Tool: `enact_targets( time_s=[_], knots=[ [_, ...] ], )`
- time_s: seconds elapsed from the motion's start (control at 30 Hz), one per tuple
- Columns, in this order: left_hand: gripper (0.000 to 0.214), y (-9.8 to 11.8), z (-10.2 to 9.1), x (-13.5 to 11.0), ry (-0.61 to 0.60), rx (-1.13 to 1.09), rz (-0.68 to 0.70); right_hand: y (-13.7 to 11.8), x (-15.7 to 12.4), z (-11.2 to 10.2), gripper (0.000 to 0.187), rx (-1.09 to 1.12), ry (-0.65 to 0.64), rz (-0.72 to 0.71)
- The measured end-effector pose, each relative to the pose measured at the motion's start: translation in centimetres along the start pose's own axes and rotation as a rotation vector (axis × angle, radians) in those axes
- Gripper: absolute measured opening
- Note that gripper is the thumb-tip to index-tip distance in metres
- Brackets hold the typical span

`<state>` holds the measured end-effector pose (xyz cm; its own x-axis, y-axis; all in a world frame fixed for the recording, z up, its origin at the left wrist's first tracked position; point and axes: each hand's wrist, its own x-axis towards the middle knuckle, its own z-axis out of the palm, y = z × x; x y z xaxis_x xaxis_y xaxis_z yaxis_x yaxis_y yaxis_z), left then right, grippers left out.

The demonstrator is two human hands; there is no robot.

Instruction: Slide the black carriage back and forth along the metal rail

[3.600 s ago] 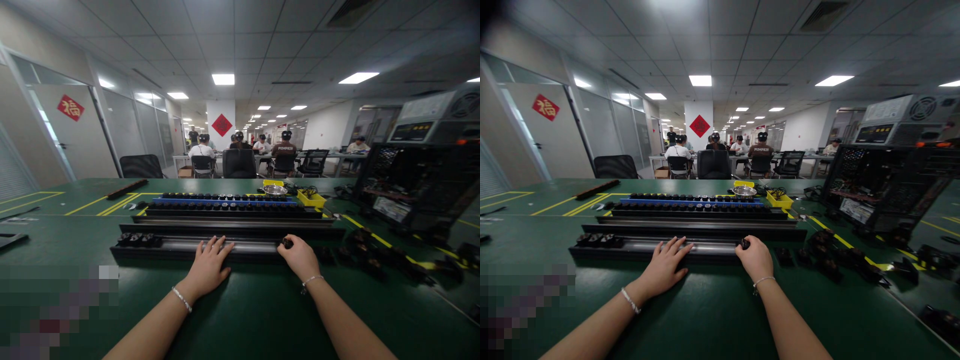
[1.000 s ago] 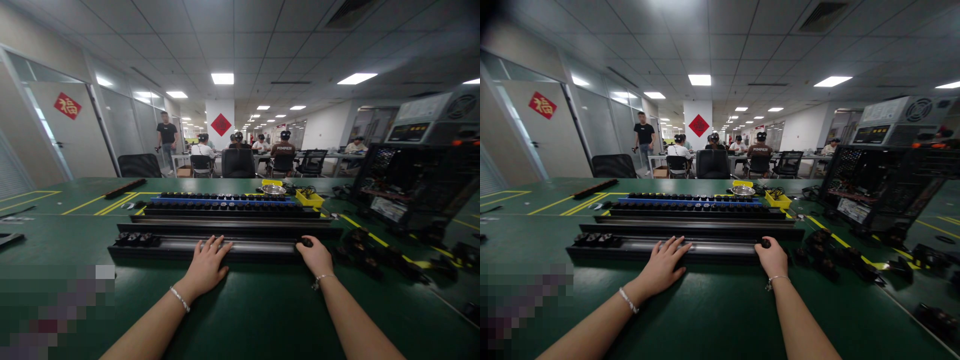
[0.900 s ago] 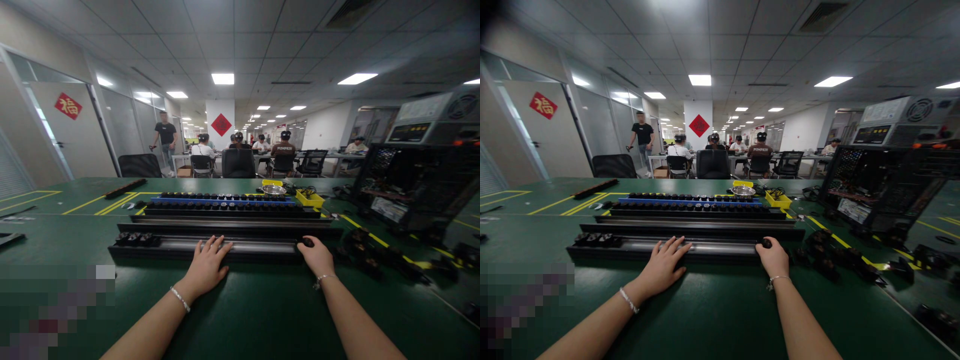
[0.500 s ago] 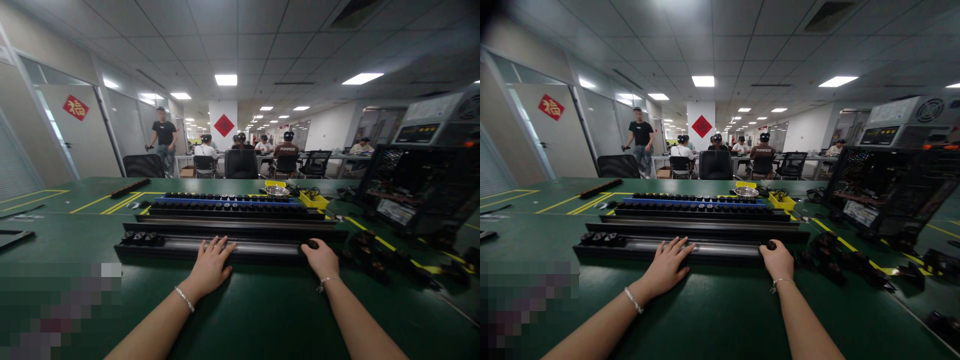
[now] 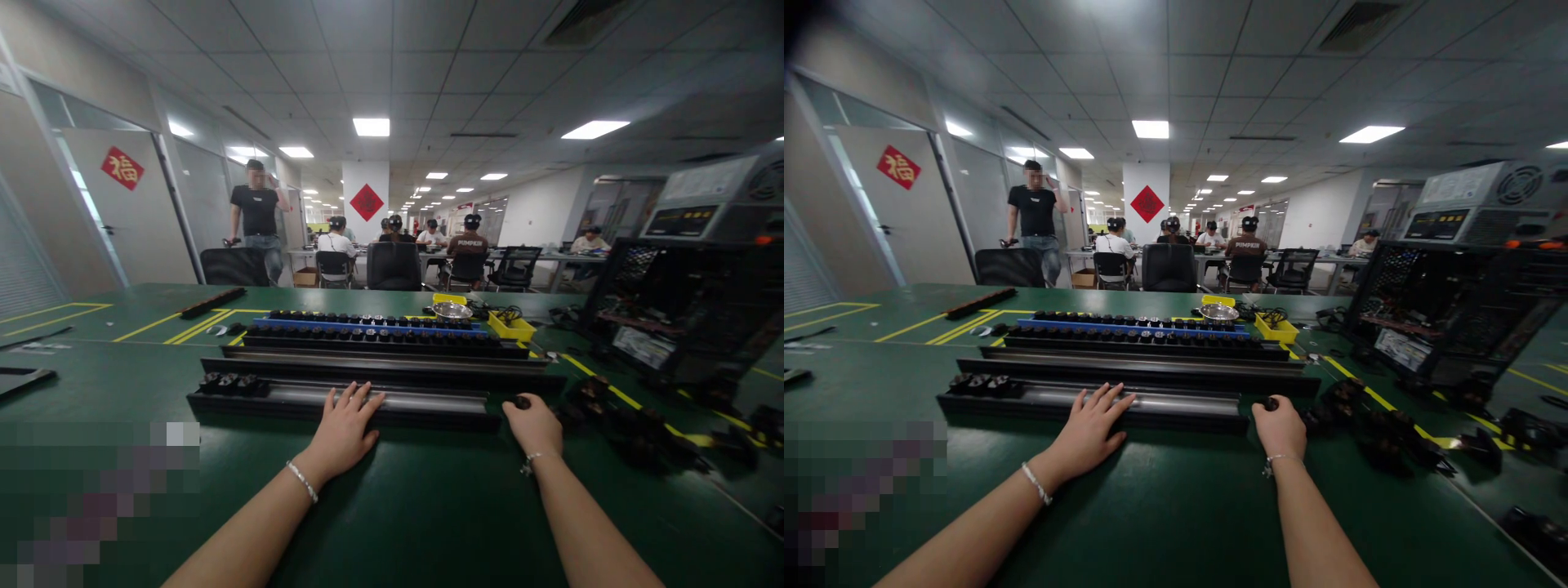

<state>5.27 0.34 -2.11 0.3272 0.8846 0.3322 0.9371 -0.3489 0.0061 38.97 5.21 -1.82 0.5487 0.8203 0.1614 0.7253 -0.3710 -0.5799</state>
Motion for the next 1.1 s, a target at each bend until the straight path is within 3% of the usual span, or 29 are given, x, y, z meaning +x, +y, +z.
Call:
enact_targets(
  time_s=[0.3,0.5,0.63,0.73,0.8,0.93,1.1],
  knots=[
    [0.040,-2.3,-0.1,-0.3,0.054,-0.091,0.011,0.6,-0.2,0.7,0.044,-0.102,0.063,-0.102],
    [0.038,-6.5,-1.2,-0.1,0.290,0.052,-0.259,0.4,-0.3,0.6,0.043,-0.116,0.215,-0.105],
    [0.044,-9.1,-1.8,-0.8,0.382,0.208,-0.598,-1.0,-0.8,0.7,0.040,0.010,0.352,-0.389],
    [0.051,-10.4,-1.8,-1.5,0.366,0.236,-0.773,-2.5,-2.2,1.3,0.040,0.037,0.280,-0.688],
    [0.054,-11.0,-1.6,-1.8,0.297,0.188,-0.852,-3.4,-3.2,1.8,0.041,-0.020,0.170,-0.800],
    [0.050,-11.4,-1.4,-1.9,0.234,0.149,-0.865,-4.0,-4.2,2.4,0.043,-0.147,-0.016,-0.838],
    [0.046,-11.3,-1.6,-1.8,0.274,0.193,-0.787,-4.0,-3.9,2.2,0.045,-0.187,-0.041,-0.847]
  ],
)
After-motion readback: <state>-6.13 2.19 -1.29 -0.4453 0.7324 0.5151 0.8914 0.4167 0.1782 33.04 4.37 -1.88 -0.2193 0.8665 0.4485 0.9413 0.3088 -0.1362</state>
